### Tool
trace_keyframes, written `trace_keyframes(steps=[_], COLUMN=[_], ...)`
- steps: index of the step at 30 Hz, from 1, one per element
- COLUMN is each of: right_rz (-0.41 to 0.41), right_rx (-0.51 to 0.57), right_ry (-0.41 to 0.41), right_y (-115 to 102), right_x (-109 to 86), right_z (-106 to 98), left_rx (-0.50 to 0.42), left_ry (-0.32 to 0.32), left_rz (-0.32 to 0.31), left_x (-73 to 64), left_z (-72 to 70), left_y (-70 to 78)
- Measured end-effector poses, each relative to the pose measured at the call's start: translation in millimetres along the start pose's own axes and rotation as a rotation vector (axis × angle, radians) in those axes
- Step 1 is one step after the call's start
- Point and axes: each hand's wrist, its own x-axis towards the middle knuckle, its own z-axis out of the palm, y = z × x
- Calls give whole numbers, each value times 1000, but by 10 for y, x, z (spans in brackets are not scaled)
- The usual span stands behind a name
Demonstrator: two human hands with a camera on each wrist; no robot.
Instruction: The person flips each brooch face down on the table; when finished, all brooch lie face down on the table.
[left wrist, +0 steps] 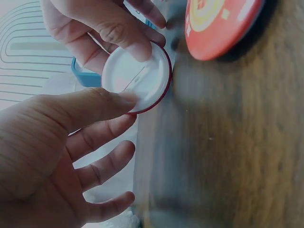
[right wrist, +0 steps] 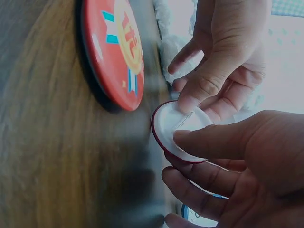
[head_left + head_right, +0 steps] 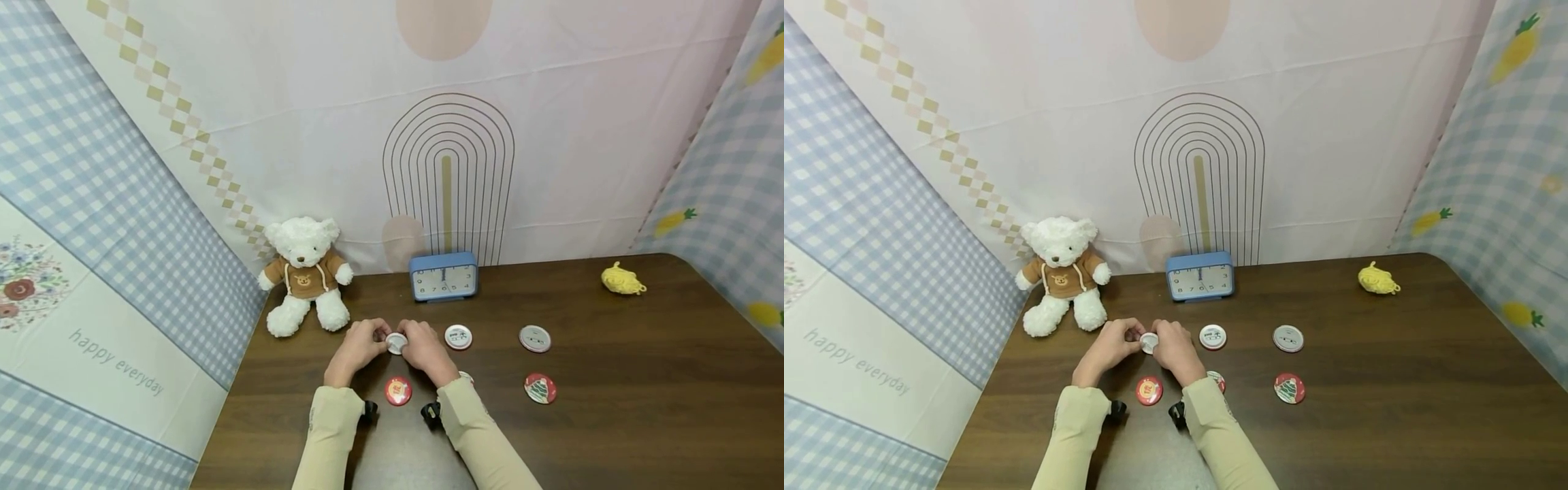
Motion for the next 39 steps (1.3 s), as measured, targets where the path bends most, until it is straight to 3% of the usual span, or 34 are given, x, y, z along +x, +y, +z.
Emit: trace_keyframes(steps=[11,19,26,32,39], right_rz=[86,90,111,128,141], right_rx=[-18,-66,-54,-66,-107], right_ry=[-25,30,47,8,-33], right_y=[-54,-39,-36,-48,-47], right_x=[-8,23,23,28,36], right_z=[50,79,89,87,89], left_rx=[17,69,116,115,120], left_ry=[7,16,-6,-33,-71], left_rz=[-10,-21,-87,-149,-168], left_x=[-29,9,22,20,31], left_z=[44,70,67,67,99], left_y=[-21,-30,-2,19,20])
